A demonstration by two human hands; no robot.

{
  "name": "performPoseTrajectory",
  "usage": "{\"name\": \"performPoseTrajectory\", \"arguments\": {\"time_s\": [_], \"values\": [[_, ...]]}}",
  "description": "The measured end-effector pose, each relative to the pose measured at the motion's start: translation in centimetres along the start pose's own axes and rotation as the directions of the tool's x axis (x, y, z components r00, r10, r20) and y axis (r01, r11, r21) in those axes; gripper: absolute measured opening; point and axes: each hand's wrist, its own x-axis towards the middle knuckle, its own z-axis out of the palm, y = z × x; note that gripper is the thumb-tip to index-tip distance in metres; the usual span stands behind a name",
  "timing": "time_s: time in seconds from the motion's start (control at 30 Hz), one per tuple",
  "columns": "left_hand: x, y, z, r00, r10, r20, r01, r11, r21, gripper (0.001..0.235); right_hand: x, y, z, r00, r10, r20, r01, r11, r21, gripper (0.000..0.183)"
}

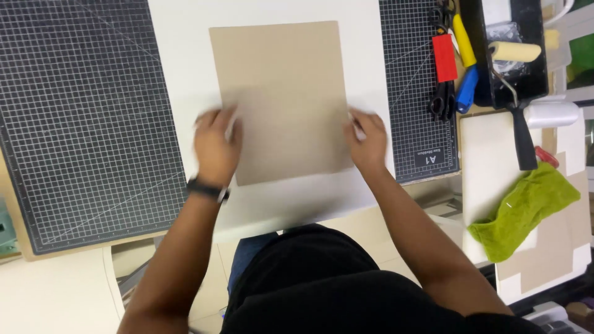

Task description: Applying adhesive to cardboard panels using a roller and mounting them onto a larger white sheet, followed by smoothing with a squeegee.

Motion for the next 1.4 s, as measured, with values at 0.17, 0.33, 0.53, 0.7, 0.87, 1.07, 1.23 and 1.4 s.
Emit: {"name": "performPoseTrajectory", "arguments": {"time_s": [0.17,0.33,0.53,0.7,0.87,1.07,1.23,1.4], "values": [[10.3,1.0,9.3,0.959,0.251,0.130,-0.262,0.962,0.077,0.057,9.7,-0.7,9.1,0.926,-0.326,0.192,0.358,0.919,-0.167,0.042],[12.7,-0.4,9.6,0.966,0.133,0.223,-0.198,0.931,0.305,0.079,13.2,-1.6,11.2,0.928,-0.154,0.340,0.285,0.879,-0.381,0.066],[9.5,1.3,6.3,0.964,-0.137,0.227,0.040,0.922,0.386,0.087,12.6,-1.5,11.1,0.940,-0.034,0.338,0.197,0.865,-0.461,0.075],[-1.8,4.3,2.0,0.974,0.221,0.053,-0.227,0.935,0.273,0.074,12.5,-0.4,11.4,0.957,-0.166,0.240,0.251,0.888,-0.386,0.071],[-6.4,3.7,1.0,0.980,0.172,0.104,-0.195,0.938,0.287,0.072,9.0,-0.5,10.3,0.906,-0.351,0.236,0.417,0.839,-0.350,0.060],[-6.2,4.1,0.7,0.887,-0.095,0.453,-0.045,0.956,0.290,0.074,0.4,-1.8,4.4,0.875,-0.177,0.452,0.377,0.834,-0.404,0.080],[-8.2,2.4,0.7,0.973,0.044,0.228,-0.076,0.988,0.133,0.077,-1.2,-1.0,3.7,0.892,-0.129,0.434,0.327,0.847,-0.420,0.086],[-17.9,-1.6,-4.6,0.889,-0.278,-0.363,0.241,0.960,-0.144,0.046,-1.1,-0.8,4.5,0.899,-0.120,0.422,0.319,0.838,-0.442,0.085]]}}
